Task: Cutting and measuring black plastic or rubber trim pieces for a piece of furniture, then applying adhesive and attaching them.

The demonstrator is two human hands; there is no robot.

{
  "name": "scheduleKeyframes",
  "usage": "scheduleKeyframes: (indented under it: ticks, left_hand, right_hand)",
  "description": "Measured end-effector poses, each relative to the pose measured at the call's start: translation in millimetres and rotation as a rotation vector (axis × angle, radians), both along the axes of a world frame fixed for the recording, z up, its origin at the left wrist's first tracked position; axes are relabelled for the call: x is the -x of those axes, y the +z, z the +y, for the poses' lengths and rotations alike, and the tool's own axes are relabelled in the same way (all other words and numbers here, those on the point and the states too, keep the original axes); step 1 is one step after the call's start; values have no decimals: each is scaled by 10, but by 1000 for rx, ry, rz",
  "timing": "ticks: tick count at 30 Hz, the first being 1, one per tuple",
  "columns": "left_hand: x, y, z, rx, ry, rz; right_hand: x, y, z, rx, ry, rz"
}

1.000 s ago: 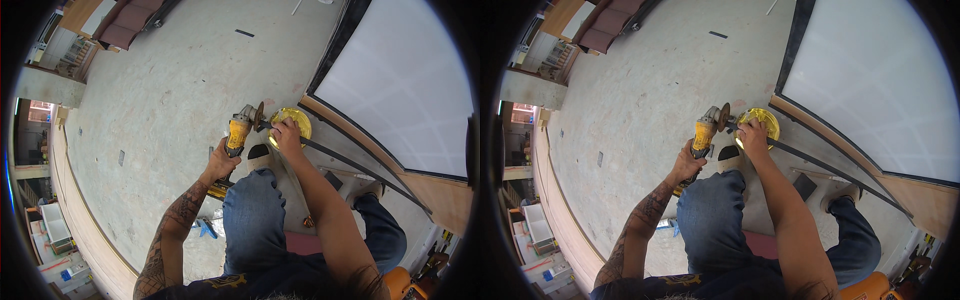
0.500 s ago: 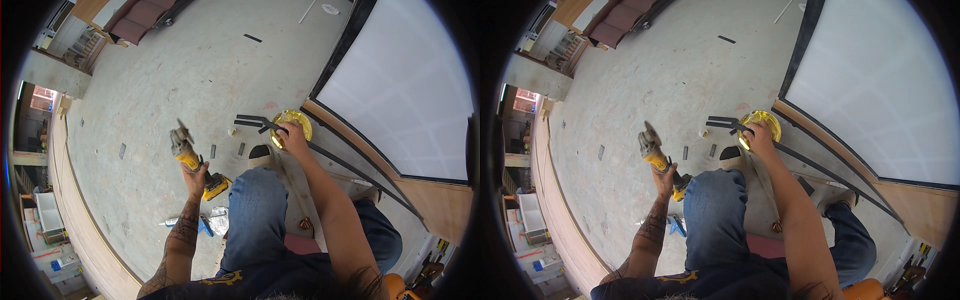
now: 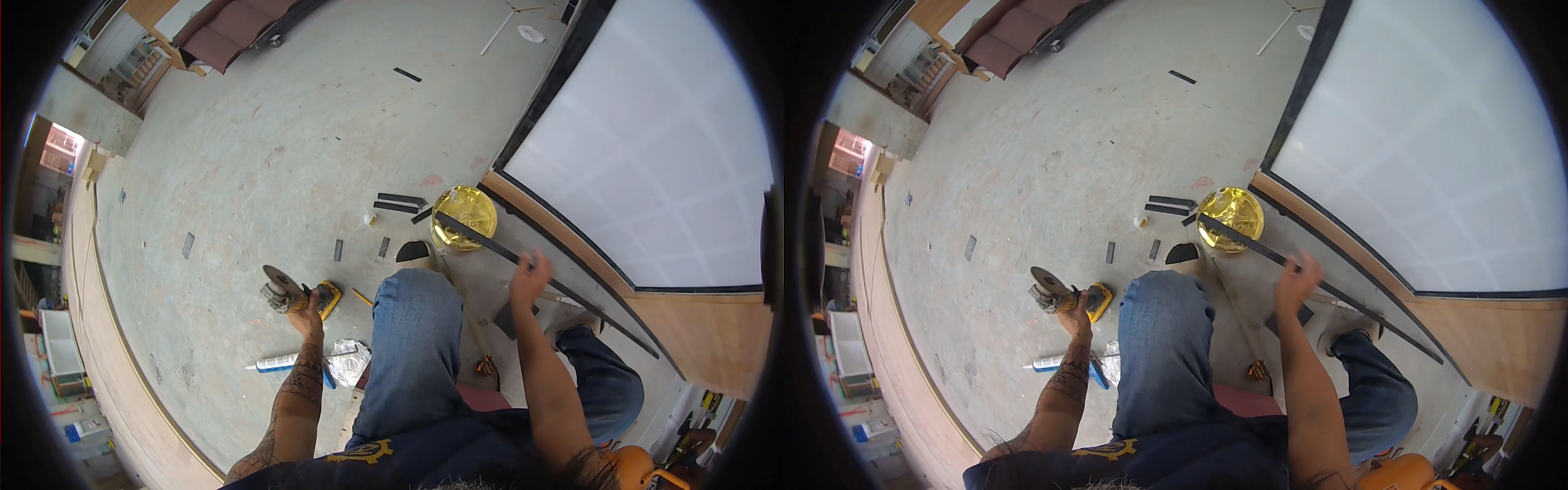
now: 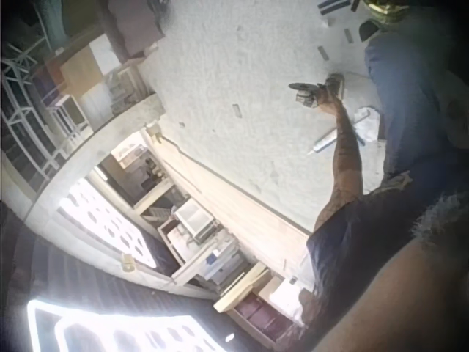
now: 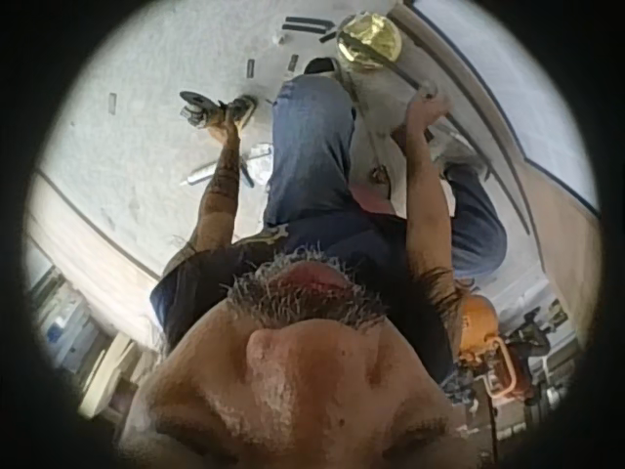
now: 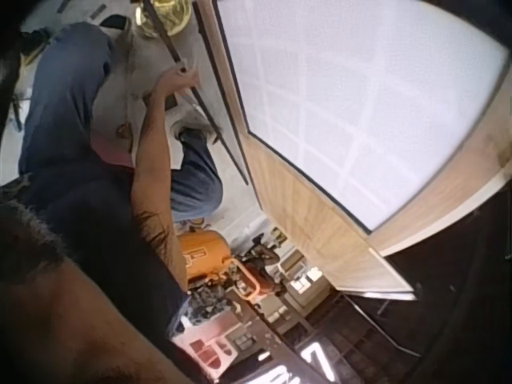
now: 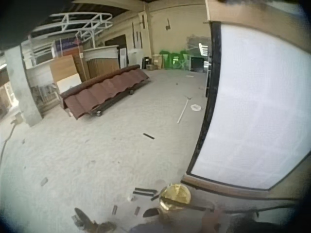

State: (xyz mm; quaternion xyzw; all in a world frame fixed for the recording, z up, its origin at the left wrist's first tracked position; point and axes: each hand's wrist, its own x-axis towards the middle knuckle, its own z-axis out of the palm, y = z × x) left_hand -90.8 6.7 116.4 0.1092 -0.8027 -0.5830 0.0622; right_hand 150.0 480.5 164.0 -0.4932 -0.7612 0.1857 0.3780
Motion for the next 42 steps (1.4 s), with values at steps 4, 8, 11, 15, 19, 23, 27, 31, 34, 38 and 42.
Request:
scheduleKeyframes:
  ticks: [4,8,11,15,19,23,27,31,34,38,42]
  left_hand:
    - [-77,-52,-3,-3,-50,-40]
    - [-64,-111,-30,-98,-90,-75]
    - [-38,-120,-47,-94,-116,-95]
    - [-140,-140,11,-140,22,-199]
    - [-447,-86,-19,-99,-45,-775]
    - [-846,-184,111,69,-510,-904]
    - [-849,-544,313,550,-688,-591]
    - [-490,-1122,586,928,-889,-383]
    - [-324,-1447,817,1017,-721,-505]
    - [-207,-1573,907,990,-834,-593]
    - [-268,-1435,1052,805,-665,-554]
  right_hand:
    - [-975,-437,198,154,-592,-135]
    - [-1520,-653,475,1115,-777,724]
    - [-1658,-788,645,1227,-762,1047]
    - [-1673,-978,886,1188,-645,1251]
    - [-1714,-1071,1118,1258,-618,1268]
    - [-1885,-1027,1327,1242,-577,1376]
    - [-2010,-885,1386,1169,-629,1418]
    - [-2280,-566,1347,1143,-527,1372]
    - [-2450,-258,1299,1009,-594,1360]
    - [-2922,471,1551,939,-604,1322]
    - [-3323,1221,1842,814,-453,1252]
